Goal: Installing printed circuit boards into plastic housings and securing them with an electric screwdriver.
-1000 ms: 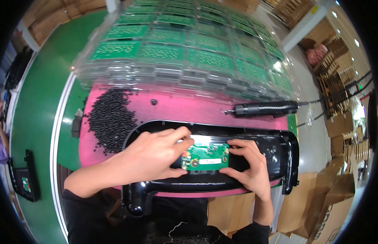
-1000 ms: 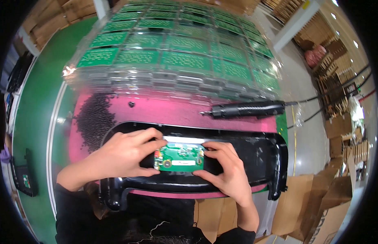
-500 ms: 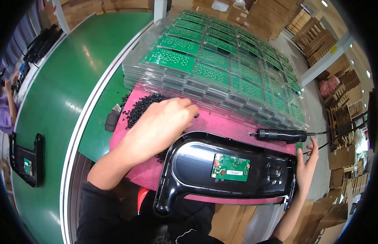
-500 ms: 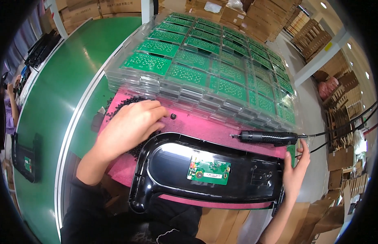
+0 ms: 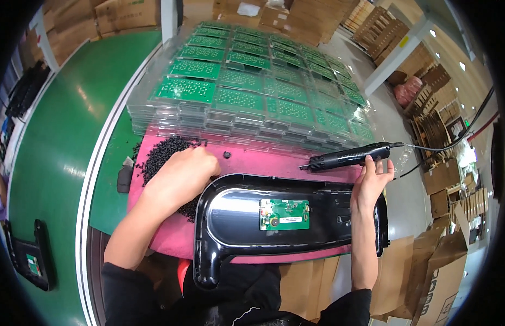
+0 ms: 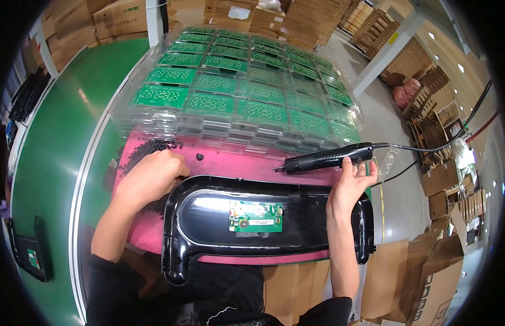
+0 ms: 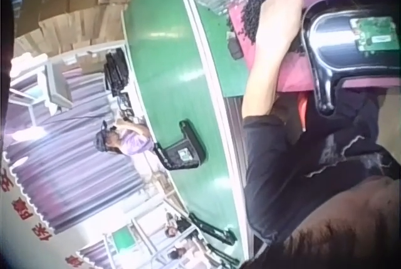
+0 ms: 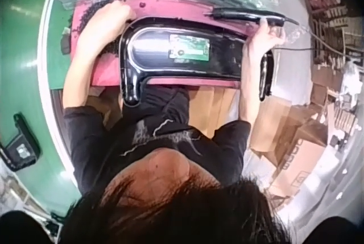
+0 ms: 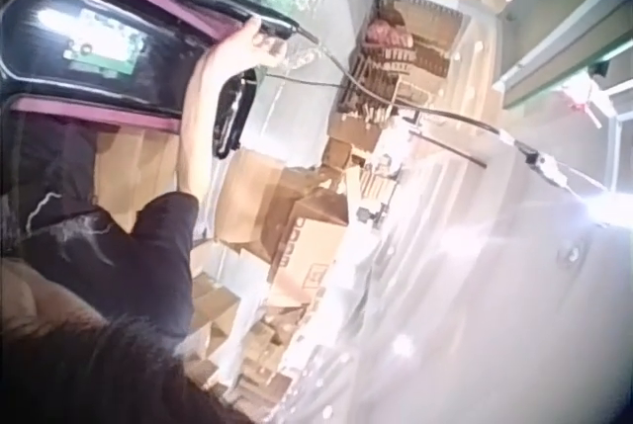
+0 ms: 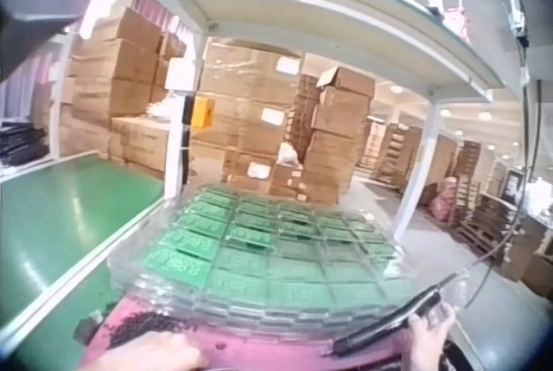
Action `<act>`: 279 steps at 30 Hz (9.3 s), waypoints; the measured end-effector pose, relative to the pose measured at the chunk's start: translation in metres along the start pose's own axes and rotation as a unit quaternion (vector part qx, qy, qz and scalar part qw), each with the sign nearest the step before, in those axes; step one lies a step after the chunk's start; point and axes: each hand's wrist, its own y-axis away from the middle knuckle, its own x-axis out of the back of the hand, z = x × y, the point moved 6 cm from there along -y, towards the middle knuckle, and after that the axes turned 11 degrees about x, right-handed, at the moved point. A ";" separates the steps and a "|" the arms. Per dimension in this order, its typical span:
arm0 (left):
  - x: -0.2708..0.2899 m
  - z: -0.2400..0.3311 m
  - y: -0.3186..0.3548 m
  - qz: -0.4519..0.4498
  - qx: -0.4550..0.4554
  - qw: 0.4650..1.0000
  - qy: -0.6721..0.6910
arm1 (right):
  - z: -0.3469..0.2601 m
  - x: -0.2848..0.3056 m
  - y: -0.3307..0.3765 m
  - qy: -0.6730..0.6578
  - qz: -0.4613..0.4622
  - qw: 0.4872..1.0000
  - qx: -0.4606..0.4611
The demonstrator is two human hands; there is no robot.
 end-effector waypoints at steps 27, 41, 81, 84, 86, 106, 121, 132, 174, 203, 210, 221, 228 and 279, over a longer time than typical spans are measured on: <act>0.012 0.057 0.012 -0.118 -0.065 0.803 0.581 | -0.157 -0.084 0.075 -0.533 -0.231 0.810 -0.079; 0.021 0.066 0.018 0.006 -0.163 0.882 0.443 | -0.187 -0.054 0.072 -0.481 -0.231 0.843 0.073; -0.012 0.087 0.023 0.000 -0.321 0.874 0.364 | -0.166 -0.048 0.086 -0.484 -0.302 0.820 0.045; -0.006 0.086 0.026 0.045 -0.317 0.882 0.345 | -0.167 -0.046 0.086 -0.484 -0.307 0.818 0.043; -0.004 0.082 0.026 0.076 -0.301 0.888 0.339 | -0.169 -0.046 0.084 -0.447 -0.308 0.839 0.044; -0.007 0.092 0.026 0.064 -0.304 0.918 0.248 | -0.174 -0.052 0.086 -0.414 -0.246 0.875 0.059; -0.019 0.091 0.022 0.021 -0.271 0.948 0.165 | -0.121 -0.048 0.052 -0.304 -0.289 0.908 -0.004; -0.033 0.090 0.024 -0.047 -0.263 0.956 0.124 | -0.099 -0.052 0.054 -0.270 -0.291 0.917 -0.037; 0.007 0.065 0.026 0.195 -0.200 0.917 0.286 | -0.167 -0.070 0.081 -0.349 -0.264 0.899 0.030; -0.009 0.075 0.024 0.028 -0.274 0.881 0.384 | -0.178 -0.070 0.079 -0.490 -0.307 0.811 0.090; -0.024 0.068 0.017 0.014 -0.185 0.942 0.280 | -0.156 -0.072 0.074 -0.450 -0.303 0.840 0.025; -0.013 0.062 0.018 0.063 -0.069 0.957 0.273 | -0.120 -0.098 0.088 -0.317 -0.305 0.897 -0.036; -0.016 0.064 0.020 0.069 -0.072 0.963 0.249 | -0.118 -0.107 0.092 -0.306 -0.342 0.888 -0.043; -0.024 0.074 0.024 0.020 -0.187 0.969 0.161 | -0.148 -0.090 0.103 -0.315 -0.351 0.878 -0.084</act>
